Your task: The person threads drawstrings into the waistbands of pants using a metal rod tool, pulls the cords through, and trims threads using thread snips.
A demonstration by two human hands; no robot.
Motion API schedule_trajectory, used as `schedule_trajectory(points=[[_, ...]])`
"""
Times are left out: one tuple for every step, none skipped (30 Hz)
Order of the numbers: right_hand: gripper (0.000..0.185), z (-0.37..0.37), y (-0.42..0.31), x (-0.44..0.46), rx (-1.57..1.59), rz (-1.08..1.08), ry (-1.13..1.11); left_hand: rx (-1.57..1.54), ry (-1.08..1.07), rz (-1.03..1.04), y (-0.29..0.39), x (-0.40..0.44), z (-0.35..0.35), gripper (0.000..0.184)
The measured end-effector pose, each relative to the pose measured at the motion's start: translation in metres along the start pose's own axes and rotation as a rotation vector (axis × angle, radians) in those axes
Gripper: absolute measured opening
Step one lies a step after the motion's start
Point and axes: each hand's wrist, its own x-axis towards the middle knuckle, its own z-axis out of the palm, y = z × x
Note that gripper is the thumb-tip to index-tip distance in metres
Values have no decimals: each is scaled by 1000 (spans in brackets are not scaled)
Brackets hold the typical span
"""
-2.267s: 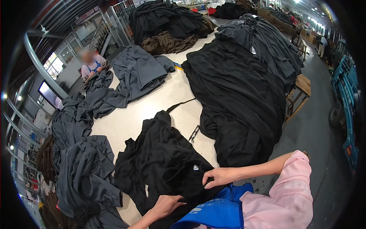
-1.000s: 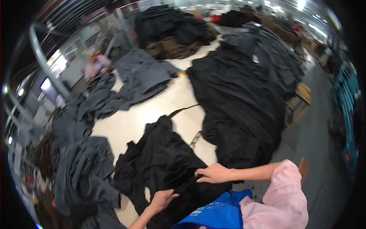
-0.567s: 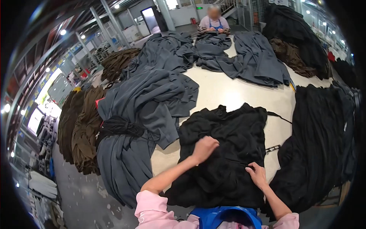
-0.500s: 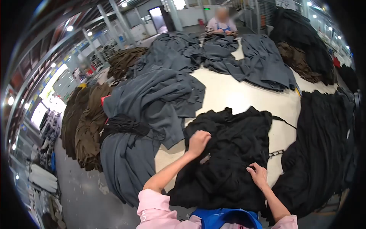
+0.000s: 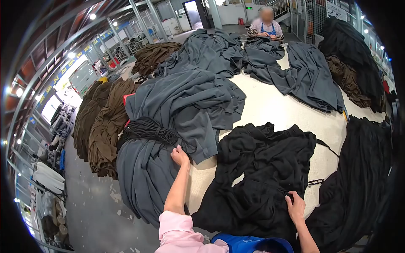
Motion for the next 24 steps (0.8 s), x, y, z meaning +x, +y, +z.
schedule_trajectory(points=[[20,-3,0,0,-3,2,4,-190,-43,47,2,-6,5,25],[19,-6,-1,-1,-106,-112,43,-380,-86,95,6,-13,11,27],[18,-9,-2,-1,-209,-226,82,-422,-183,283,25,-36,3,27],[18,-12,-4,0,-209,-221,86,-461,-281,472,54,-69,-14,28],[18,-15,-9,1,-77,-253,112,-477,-460,492,73,-100,-25,28],[17,-18,-14,2,54,-283,137,-490,-526,824,87,-129,-36,24],[17,-21,-20,3,158,-284,134,-584,-778,852,99,-159,-49,18],[16,-22,-26,6,296,-228,72,-691,-906,1004,107,-186,-61,23],[16,-24,-29,9,432,-161,30,-716,-1194,1068,115,-212,-73,18],[17,-29,-35,12,555,-100,-126,-658,-1416,1037,129,-236,-96,16],[18,-33,-34,11,682,-34,-248,-654,-1481,1141,124,-261,-97,17],[22,-22,-9,12,582,-92,-367,-578,-1584,1143,114,-283,-98,19],[29,-26,-6,2,743,-75,-569,-648,-1698,1097,111,-299,-104,20],[33,-31,-5,1,407,-201,-553,-700,-1818,1051,113,-308,-110,22],[34,-43,-9,-5,416,-161,-577,-455,-1961,984,114,-310,-114,20],[34,-46,-4,-10,455,-129,-553,-181,-2048,921,115,-311,-116,19],[34,-47,3,-15,499,-119,-557,-186,-2110,978,117,-316,-118,19],[34,-49,6,-24,507,-89,-508,-147,-2121,977,117,-318,-120,19],[33,-49,6,-29,636,-52,-425,-103,-2113,960,119,-318,-124,19],[32,-48,6,-32,762,-23,-348,-95,-2126,975,123,-319,-127,19],[28,-59,8,-36,932,36,-287,-142,-2100,956,129,-320,-131,18],[28,-59,20,-34,1264,212,-145,-188,-2074,934,133,-319,-135,19],[28,-61,33,-32,1583,397,7,-201,-2044,951,134,-314,-136,18],[25,-82,43,-30,1623,358,174,-216,-2014,967,136,-306,-134,18]])
